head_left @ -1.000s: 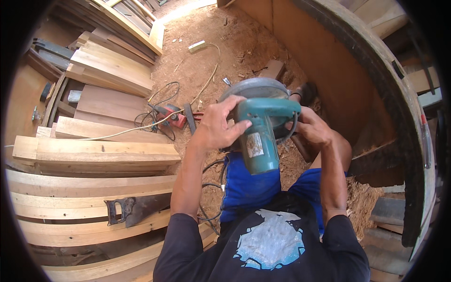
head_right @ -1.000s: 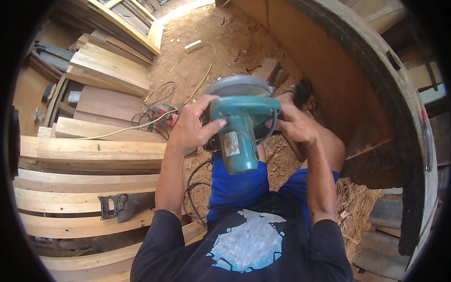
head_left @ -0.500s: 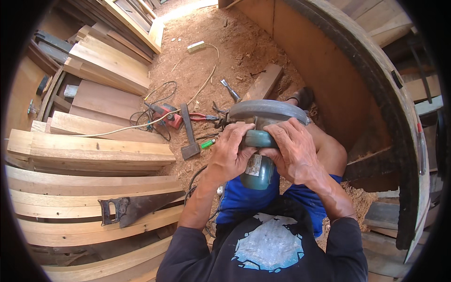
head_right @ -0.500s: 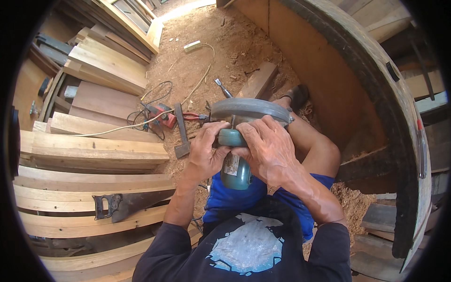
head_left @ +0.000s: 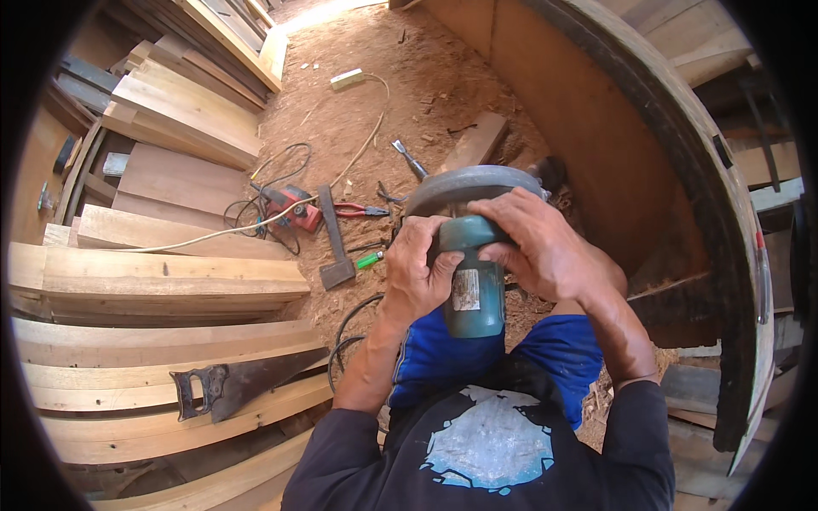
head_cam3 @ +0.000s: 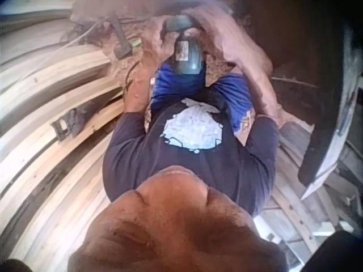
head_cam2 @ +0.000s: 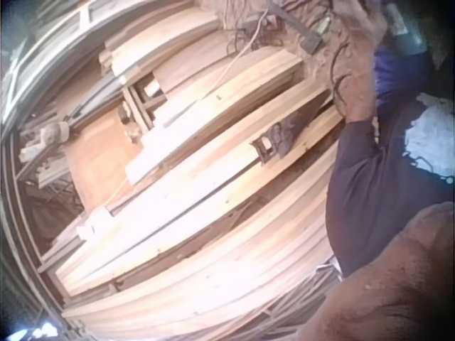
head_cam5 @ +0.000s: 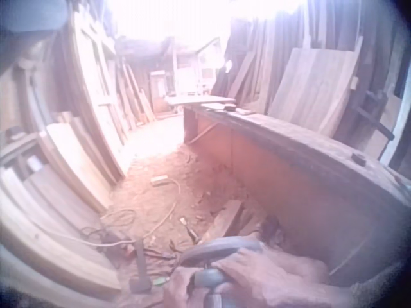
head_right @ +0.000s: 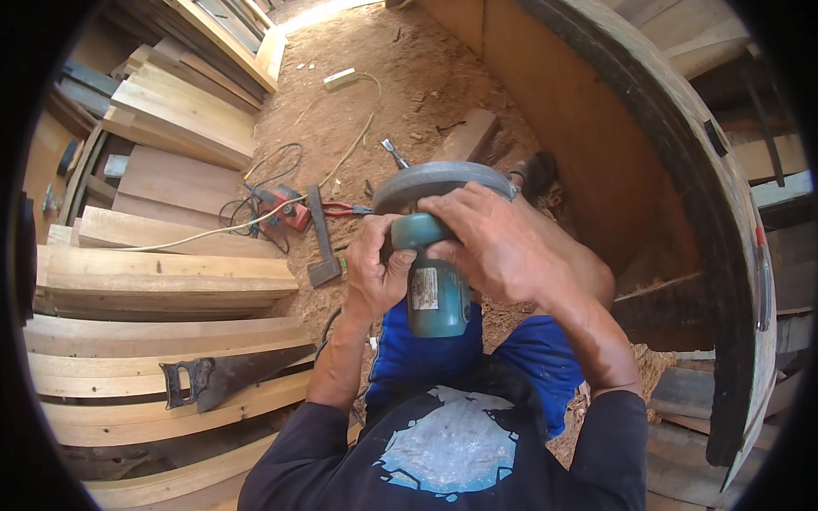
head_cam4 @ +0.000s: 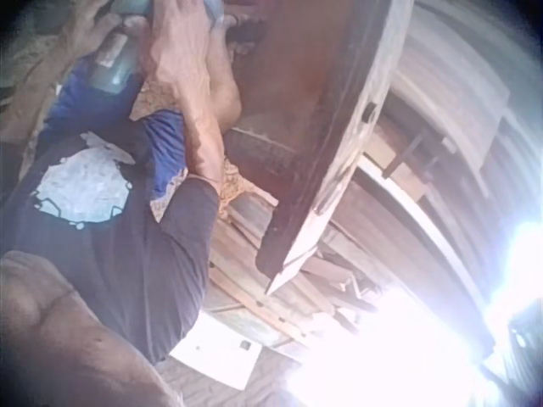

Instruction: The person disassembles a circular saw by loosening several screws with a screwdriver and removing the upper housing components while sitting on a workshop floor.

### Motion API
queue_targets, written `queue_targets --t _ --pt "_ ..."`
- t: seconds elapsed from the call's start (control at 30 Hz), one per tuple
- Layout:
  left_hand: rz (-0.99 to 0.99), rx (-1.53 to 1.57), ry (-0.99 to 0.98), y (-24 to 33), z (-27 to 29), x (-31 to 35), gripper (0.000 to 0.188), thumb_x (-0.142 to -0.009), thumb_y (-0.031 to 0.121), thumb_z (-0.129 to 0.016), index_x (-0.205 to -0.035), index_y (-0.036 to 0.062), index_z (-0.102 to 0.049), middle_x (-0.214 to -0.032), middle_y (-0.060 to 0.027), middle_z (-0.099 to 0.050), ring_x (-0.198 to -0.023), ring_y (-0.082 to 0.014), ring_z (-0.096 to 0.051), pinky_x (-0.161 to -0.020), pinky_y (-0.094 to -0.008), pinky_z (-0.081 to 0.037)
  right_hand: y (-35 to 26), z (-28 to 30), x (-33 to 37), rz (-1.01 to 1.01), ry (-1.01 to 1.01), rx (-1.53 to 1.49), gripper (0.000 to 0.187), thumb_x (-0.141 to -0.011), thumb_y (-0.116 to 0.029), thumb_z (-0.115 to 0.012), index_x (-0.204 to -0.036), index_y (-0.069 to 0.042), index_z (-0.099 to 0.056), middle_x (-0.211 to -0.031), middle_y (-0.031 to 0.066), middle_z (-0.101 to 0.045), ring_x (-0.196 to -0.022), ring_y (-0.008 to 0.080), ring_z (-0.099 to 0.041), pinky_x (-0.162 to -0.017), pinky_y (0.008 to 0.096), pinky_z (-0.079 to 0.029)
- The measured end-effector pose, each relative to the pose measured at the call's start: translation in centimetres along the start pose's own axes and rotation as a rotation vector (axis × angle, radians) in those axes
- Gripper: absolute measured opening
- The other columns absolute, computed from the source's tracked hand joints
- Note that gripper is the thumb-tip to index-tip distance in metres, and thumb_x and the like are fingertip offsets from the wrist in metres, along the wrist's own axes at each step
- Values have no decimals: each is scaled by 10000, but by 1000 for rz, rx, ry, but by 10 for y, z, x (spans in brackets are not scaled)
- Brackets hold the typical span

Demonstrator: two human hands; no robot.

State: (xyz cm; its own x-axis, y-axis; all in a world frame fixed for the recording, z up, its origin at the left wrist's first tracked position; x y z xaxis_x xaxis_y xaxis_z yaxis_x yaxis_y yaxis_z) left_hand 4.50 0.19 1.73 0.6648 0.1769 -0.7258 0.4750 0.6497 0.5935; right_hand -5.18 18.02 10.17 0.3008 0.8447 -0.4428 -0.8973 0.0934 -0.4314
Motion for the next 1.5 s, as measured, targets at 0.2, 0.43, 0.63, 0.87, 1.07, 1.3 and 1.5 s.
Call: queue_targets --t 0.2,0.43,0.63,0.87,1.07,1.3,1.5 --pt "142 15 12 -12 6 -4 469 -1052 437 -685 -1233 5 -650 -1002 -174 -648 -900 -392 -670 -773 -462 -536 11 8 8 -169 43 29 485 -885 -130 -801 -1336 -22 -658 -1228 194 -689 -1138 414 -637 -975 493 -524" --pt "147 10 -28 -12 10 -3 462 -1036 416 -715 -1232 2 -653 -1018 -169 -655 -940 -380 -675 -805 -459 -537 14 5 7 -118 75 4 486 -851 -101 -838 -1297 9 -681 -1164 201 -713 -1113 418 -653 -956 504 -529" --pt "-18 -104 -56 16 12 -24 469 -945 204 -751 -1326 -30 -611 -1140 -202 -695 -1022 -337 -704 -915 -438 -550 14 3 12 -127 107 -48 491 -834 -83 -851 -1286 33 -699 -1167 217 -719 -1109 423 -662 -965 498 -535" --pt "-52 -65 -121 13 12 -29 499 -924 156 -730 -1363 -32 -587 -1216 -235 -676 -1116 -388 -685 -990 -459 -531 14 2 14 -131 153 -54 494 -826 -107 -845 -1279 28 -697 -1171 206 -721 -1117 424 -656 -978 504 -528" --pt "-87 -112 -94 12 9 -27 504 -903 148 -754 -1345 -33 -592 -1199 -241 -678 -1064 -435 -676 -940 -501 -551 15 1 14 -144 160 -43 488 -827 -119 -850 -1270 20 -702 -1168 213 -725 -1128 430 -664 -971 503 -533" --pt "-73 -72 -90 14 7 -29 512 -934 131 -717 -1398 -35 -580 -1173 -235 -682 -1057 -430 -676 -944 -498 -546 23 3 15 -136 133 -77 474 -854 -101 -840 -1288 31 -702 -1199 227 -726 -1140 432 -664 -986 506 -528" --pt "-8 50 -144 6 12 -29 438 -1043 168 -628 -1428 -35 -584 -1159 -244 -681 -1055 -426 -678 -941 -490 -542 19 5 15 -152 134 -66 492 -877 -143 -825 -1316 25 -680 -1214 231 -717 -1158 428 -653 -993 510 -520"
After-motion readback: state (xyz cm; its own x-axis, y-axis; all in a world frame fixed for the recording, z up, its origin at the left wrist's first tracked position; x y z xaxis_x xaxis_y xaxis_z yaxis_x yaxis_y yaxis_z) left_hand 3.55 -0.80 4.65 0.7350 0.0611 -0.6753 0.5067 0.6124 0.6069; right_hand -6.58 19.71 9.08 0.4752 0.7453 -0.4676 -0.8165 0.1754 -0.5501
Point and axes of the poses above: each hand's wrist, its own x-axis away from the middle knuckle, its own z-axis out of the back of the hand, y = z × x, the point moved 3 cm from there along -x, towards the middle knuckle
